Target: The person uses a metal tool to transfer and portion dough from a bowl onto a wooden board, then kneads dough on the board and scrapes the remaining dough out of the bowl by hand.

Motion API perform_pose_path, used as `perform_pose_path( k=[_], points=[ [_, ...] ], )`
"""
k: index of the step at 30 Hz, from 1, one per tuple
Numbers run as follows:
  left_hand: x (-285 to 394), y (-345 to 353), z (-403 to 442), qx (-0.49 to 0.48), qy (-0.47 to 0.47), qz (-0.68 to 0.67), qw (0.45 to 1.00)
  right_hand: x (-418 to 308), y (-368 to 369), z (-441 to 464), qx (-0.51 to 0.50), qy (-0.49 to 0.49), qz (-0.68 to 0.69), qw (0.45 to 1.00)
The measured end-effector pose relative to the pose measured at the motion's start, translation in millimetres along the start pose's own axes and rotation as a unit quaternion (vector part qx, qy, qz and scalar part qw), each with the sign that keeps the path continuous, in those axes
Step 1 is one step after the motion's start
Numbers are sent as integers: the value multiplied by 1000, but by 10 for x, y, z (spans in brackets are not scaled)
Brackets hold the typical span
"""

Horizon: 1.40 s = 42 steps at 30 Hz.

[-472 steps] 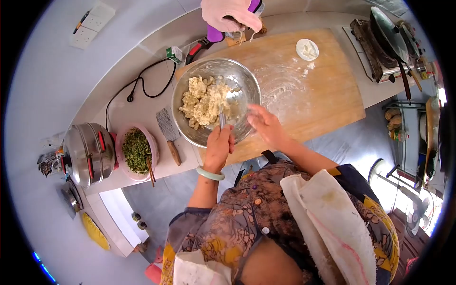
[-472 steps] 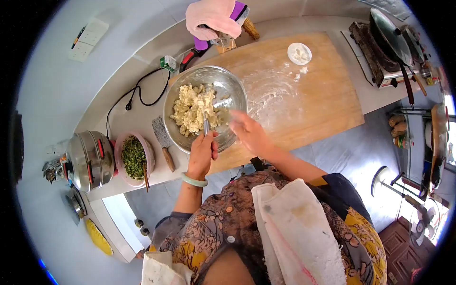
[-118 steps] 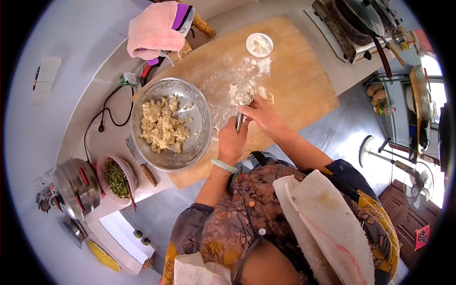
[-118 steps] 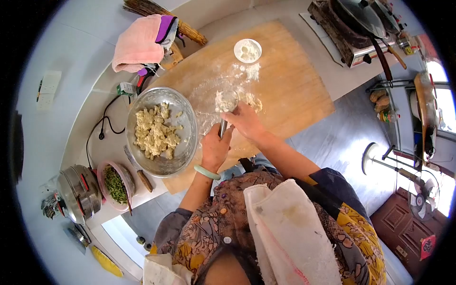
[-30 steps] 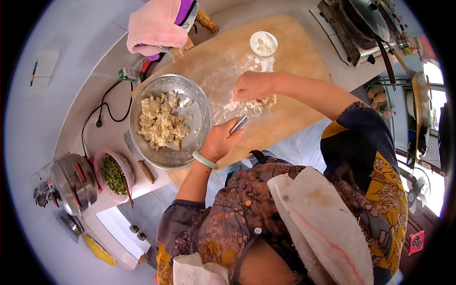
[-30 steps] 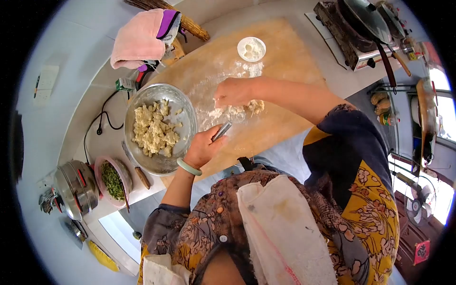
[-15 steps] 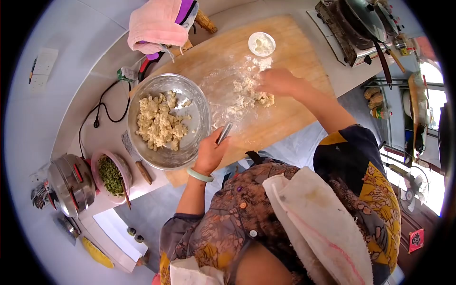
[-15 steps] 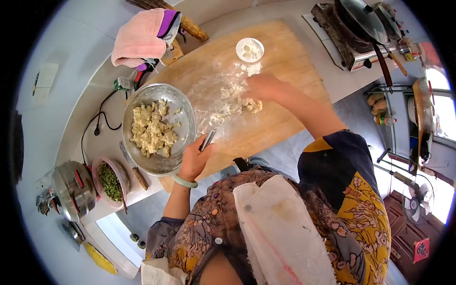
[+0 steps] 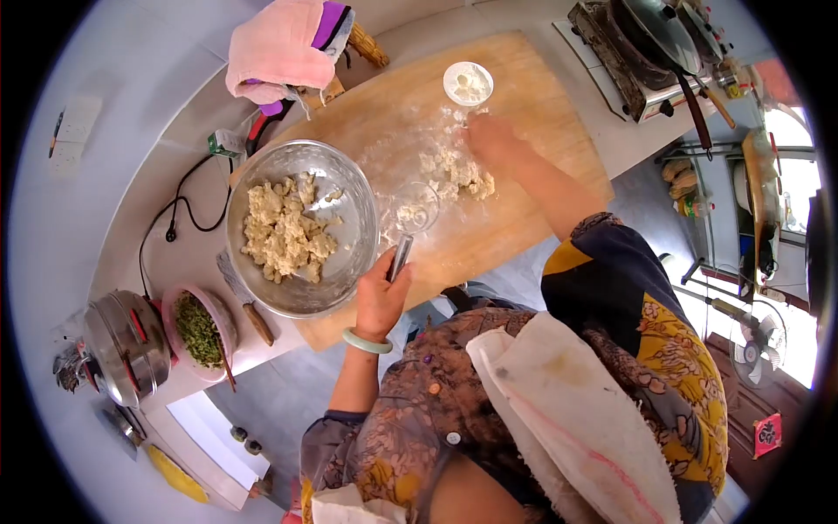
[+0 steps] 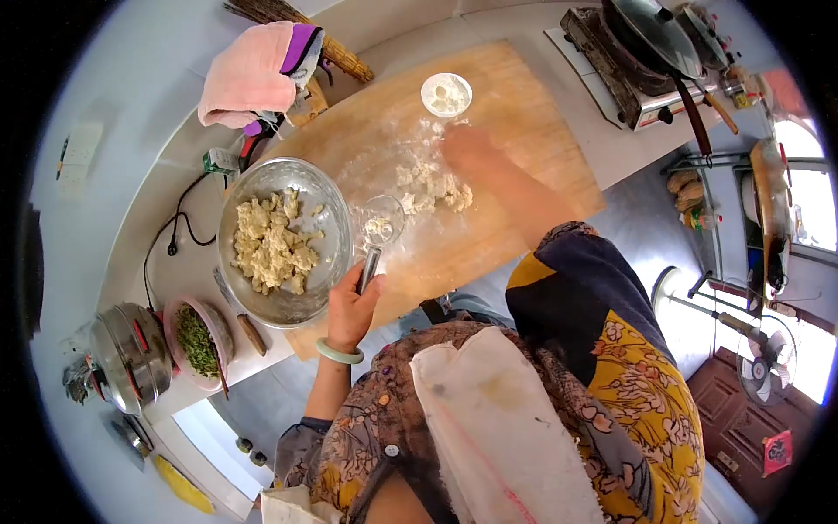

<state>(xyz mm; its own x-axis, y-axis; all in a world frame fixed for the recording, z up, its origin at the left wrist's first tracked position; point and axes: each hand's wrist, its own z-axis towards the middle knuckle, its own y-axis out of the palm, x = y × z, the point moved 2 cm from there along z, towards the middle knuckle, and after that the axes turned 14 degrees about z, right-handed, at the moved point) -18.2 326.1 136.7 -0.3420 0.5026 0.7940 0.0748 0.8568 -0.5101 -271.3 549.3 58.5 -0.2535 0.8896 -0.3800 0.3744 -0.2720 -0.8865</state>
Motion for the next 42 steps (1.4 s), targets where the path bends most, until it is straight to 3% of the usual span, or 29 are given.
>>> perform_pose_path(
  k=[2,5,8,11,17,20,23,26,32,35,38,42],
  points=[
    [-42,15,-22,2,2,0,1000,-3,182,51,-45,-51,-33,997],
    [-40,-26,-45,16,15,4,1000,-57,98,-7,-144,-34,43,988],
    [-95,-67,-61,27,16,3,1000,-146,-277,-95,-59,-86,110,988],
    [-90,-92,-17,36,18,12,999,-64,-267,1,-101,-86,100,986],
    [-79,-113,3,48,5,-24,999,-209,-358,-157,-50,-85,59,993],
    [-49,-149,4,49,13,-4,999,-48,-457,-24,67,-96,117,986],
    [-79,-125,10,36,19,8,999,-73,-674,160,141,-67,88,984],
    [-73,-104,86,34,17,50,998,95,-577,585,77,-58,-46,994],
    [100,-81,156,61,42,18,997,-145,-662,759,-46,-2,-111,993],
    [67,-21,197,102,65,0,993,89,-584,844,-37,-12,-99,994],
    [119,13,272,94,51,15,994,-71,-753,355,7,-45,21,999],
    [127,181,399,35,-9,26,999,-181,-389,-234,-15,-96,163,982]
  ],
)
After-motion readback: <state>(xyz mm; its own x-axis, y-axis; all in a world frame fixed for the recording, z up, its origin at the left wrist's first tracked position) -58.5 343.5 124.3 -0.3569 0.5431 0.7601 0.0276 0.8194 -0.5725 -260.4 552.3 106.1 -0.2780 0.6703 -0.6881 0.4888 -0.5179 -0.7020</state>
